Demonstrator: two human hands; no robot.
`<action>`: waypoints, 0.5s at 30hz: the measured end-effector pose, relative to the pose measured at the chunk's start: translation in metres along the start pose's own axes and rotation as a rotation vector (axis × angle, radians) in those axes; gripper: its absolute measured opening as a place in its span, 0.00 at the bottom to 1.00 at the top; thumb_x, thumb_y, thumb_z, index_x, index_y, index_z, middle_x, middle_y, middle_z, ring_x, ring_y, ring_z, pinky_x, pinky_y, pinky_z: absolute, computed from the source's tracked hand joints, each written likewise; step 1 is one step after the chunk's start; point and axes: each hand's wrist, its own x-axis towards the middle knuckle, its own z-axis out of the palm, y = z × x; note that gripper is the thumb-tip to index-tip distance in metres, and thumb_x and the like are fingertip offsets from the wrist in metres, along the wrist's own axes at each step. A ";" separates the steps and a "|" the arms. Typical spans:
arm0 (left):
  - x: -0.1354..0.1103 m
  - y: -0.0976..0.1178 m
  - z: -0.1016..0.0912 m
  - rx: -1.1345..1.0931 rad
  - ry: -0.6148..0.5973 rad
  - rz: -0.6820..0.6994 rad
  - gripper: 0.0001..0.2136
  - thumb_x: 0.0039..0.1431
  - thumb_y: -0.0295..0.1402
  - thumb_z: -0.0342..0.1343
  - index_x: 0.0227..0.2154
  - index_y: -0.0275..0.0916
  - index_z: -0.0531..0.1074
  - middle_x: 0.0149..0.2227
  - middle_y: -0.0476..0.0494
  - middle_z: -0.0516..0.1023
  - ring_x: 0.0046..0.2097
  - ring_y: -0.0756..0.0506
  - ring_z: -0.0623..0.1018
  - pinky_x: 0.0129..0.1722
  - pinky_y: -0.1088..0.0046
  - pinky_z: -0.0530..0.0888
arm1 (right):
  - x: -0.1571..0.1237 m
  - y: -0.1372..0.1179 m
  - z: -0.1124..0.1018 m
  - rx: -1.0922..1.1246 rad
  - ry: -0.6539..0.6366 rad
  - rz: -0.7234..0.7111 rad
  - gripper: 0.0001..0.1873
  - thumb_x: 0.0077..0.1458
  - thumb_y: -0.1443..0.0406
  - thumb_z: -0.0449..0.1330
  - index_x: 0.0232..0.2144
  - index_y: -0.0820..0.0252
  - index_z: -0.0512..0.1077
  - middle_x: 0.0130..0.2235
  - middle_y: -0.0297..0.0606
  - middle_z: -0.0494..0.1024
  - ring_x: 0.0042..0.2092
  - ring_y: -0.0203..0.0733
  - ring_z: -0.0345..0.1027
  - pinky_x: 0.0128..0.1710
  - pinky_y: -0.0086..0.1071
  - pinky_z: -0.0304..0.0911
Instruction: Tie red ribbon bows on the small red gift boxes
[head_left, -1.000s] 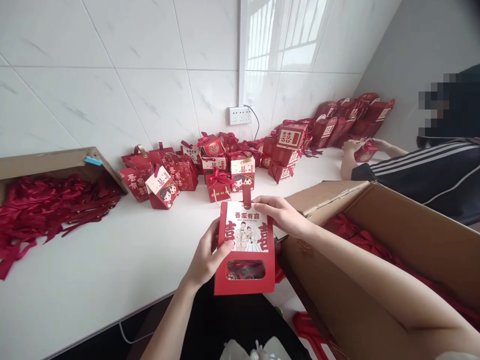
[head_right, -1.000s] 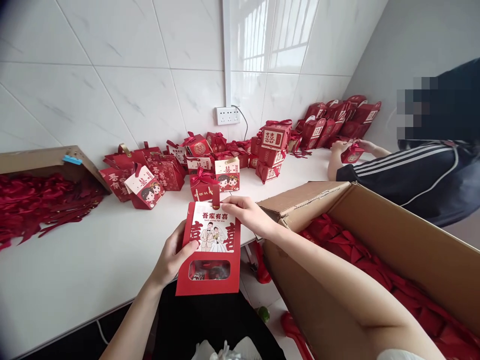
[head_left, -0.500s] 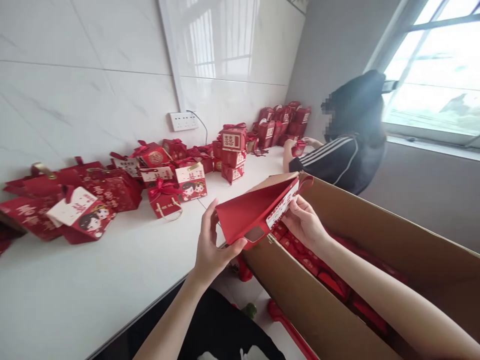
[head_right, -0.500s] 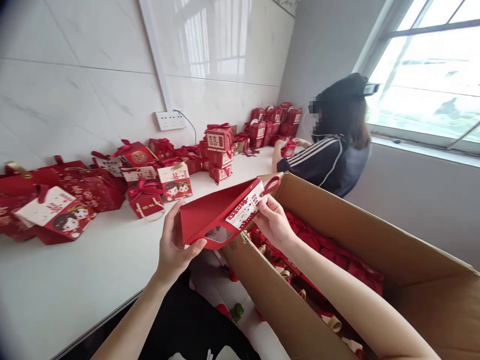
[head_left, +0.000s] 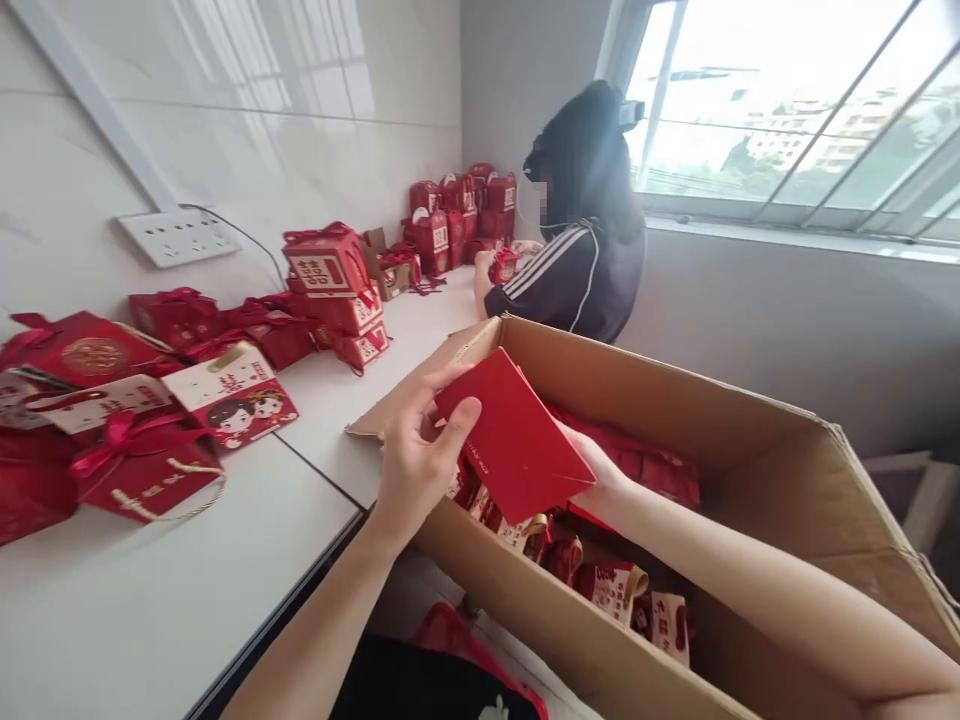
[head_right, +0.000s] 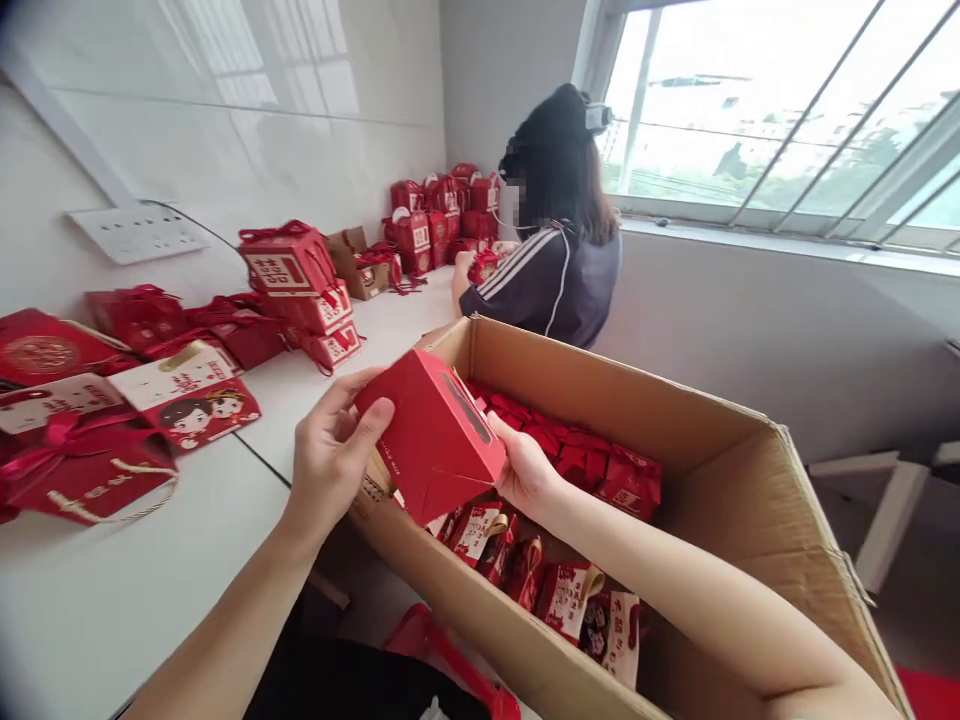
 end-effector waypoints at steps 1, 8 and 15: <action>0.002 -0.003 0.006 -0.010 0.018 0.000 0.14 0.59 0.38 0.54 0.46 0.40 0.68 0.39 0.45 0.77 0.36 0.49 0.79 0.31 0.78 0.77 | -0.003 -0.007 -0.002 0.087 0.059 0.007 0.15 0.58 0.55 0.53 0.37 0.60 0.71 0.33 0.39 0.80 0.35 0.42 0.75 0.37 0.35 0.73; -0.004 -0.013 0.037 -0.010 -0.137 0.159 0.10 0.55 0.32 0.59 0.40 0.42 0.68 0.44 0.47 0.73 0.44 0.48 0.76 0.41 0.73 0.77 | -0.034 -0.061 -0.024 0.141 0.047 0.104 0.18 0.55 0.56 0.52 0.45 0.58 0.64 0.36 0.35 0.78 0.40 0.44 0.74 0.39 0.40 0.73; -0.046 -0.026 0.024 0.542 -0.707 0.459 0.06 0.59 0.30 0.51 0.37 0.39 0.72 0.37 0.47 0.79 0.40 0.46 0.78 0.54 0.59 0.68 | -0.087 -0.096 -0.113 -0.929 0.296 0.123 0.32 0.43 0.62 0.63 0.52 0.55 0.59 0.44 0.36 0.76 0.42 0.46 0.73 0.38 0.38 0.71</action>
